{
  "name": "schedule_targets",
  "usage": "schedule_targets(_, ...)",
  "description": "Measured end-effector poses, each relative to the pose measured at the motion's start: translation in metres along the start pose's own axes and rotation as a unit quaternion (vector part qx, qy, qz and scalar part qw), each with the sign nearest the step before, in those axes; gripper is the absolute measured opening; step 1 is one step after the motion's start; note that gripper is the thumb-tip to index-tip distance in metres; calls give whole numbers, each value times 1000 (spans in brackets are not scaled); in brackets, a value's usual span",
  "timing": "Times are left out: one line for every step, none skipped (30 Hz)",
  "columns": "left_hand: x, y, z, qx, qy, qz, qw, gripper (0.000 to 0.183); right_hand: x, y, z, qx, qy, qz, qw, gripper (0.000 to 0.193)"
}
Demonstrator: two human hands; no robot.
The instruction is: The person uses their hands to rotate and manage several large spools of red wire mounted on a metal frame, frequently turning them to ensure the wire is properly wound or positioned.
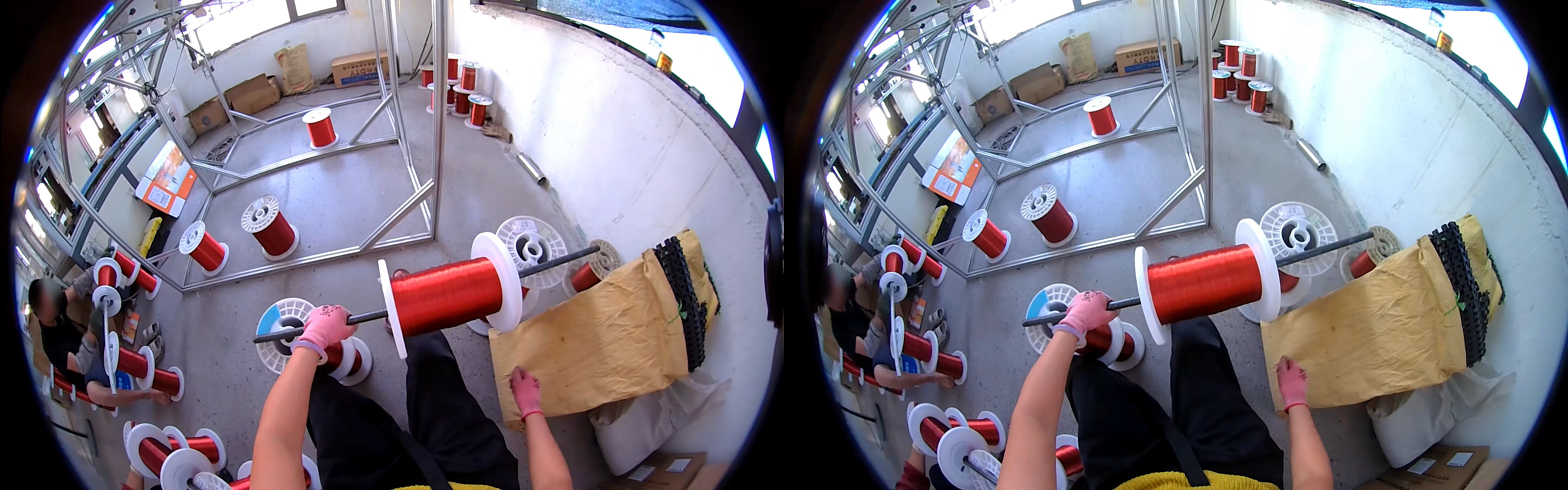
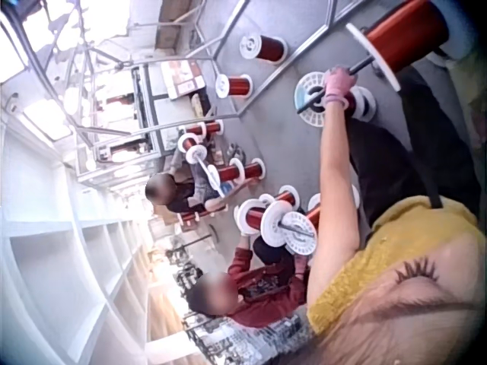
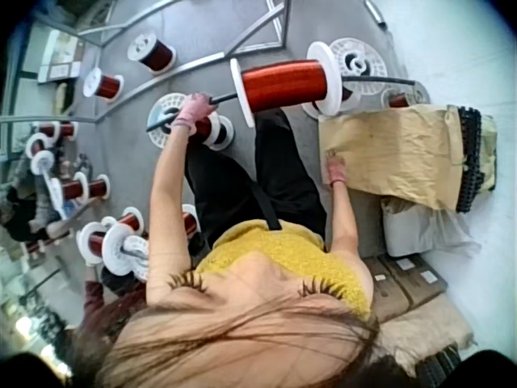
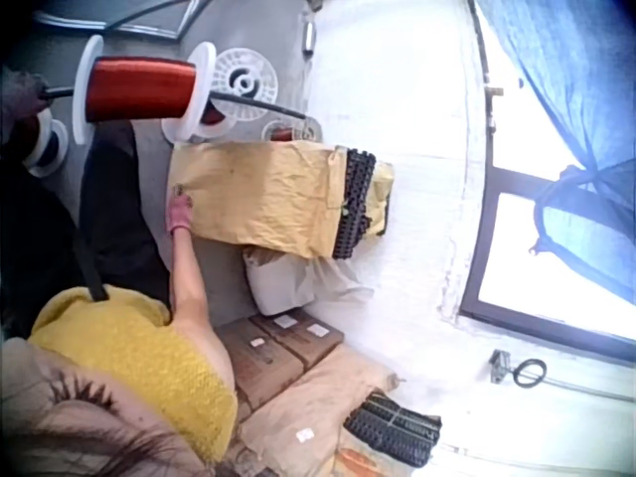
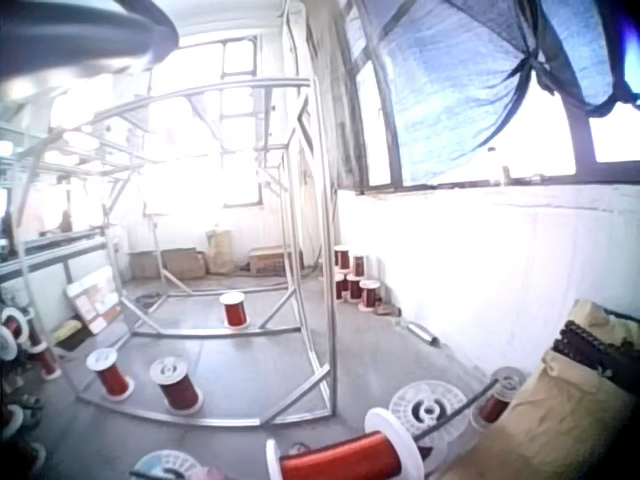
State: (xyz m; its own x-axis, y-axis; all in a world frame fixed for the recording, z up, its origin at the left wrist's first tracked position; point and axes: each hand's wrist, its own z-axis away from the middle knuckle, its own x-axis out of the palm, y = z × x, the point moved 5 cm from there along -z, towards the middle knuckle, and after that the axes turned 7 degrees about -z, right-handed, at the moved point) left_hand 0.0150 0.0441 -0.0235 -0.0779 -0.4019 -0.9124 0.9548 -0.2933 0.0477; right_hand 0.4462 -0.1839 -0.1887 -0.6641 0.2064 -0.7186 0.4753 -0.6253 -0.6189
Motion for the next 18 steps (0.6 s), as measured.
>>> schedule_targets(1, -2, 1, -1, -1, 4, 1000, 33, -17, -23, -3, -12, 19, -74, 997, 43)
schedule_targets(2, -5, 1, -1, -2, 7, 1000, 33, -35, -53, -7, -60, 71, -232, 968, 39)
schedule_targets(1, -1, -3, 6, -1, 10, 1000, 32, -62, -89, -7, -104, 129, -382, 909, 34)
schedule_targets(3, -4, -2, 5, 0, 11, 1000, 32, -90, -138, -4, -153, 150, -367, 905, 34)
schedule_targets(5, -8, -1, 3, 2, 13, 1000, 31, -105, -178, -11, -200, 129, -465, 853, 31)
schedule_targets(5, -13, 2, 0, 6, 15, 1000, 31, -127, -234, 0, -240, 132, -446, 852, 32)
schedule_targets(4, -12, 2, -2, 8, 10, 1000, 30, -141, -273, -4, -259, 114, -425, 860, 36)
schedule_targets(3, -9, 1, -2, 10, 3, 1000, 30, -147, -299, -18, -305, 143, -371, 865, 40)
schedule_targets(1, -5, 0, -3, 11, -5, 1000, 30, -148, -320, -32, -348, 171, -315, 866, 44)
schedule_targets(1, -4, 0, 1, 10, -2, 1000, 30, -148, -346, -41, -391, 228, -210, 867, 49)
schedule_targets(0, -1, -2, 8, 11, 1, 1000, 29, -145, -362, -44, -427, 284, -98, 853, 54)
schedule_targets(-1, 1, -5, 15, 12, 5, 1000, 29, -128, -359, -60, -364, 208, -22, 908, 56)
schedule_targets(-1, 0, -4, 22, 11, -2, 1000, 30, -105, -359, -68, -297, 121, 52, 946, 58)
schedule_targets(-1, -1, -3, 24, 15, 1, 1000, 30, -88, -354, -73, -224, 33, 126, 966, 60)
schedule_targets(-3, 1, -3, 28, 20, 5, 999, 30, -90, -347, -73, -200, 18, 88, 976, 60)
schedule_targets(-3, -1, 0, 28, 23, 7, 999, 30, -93, -349, -61, -178, 0, 48, 983, 60)
schedule_targets(-2, -4, -2, 22, 26, 8, 999, 29, -91, -348, -64, -178, -19, 36, 983, 57)
schedule_targets(-2, -5, -1, 18, 24, 9, 1000, 29, -89, -348, -64, -179, -12, 41, 983, 56)
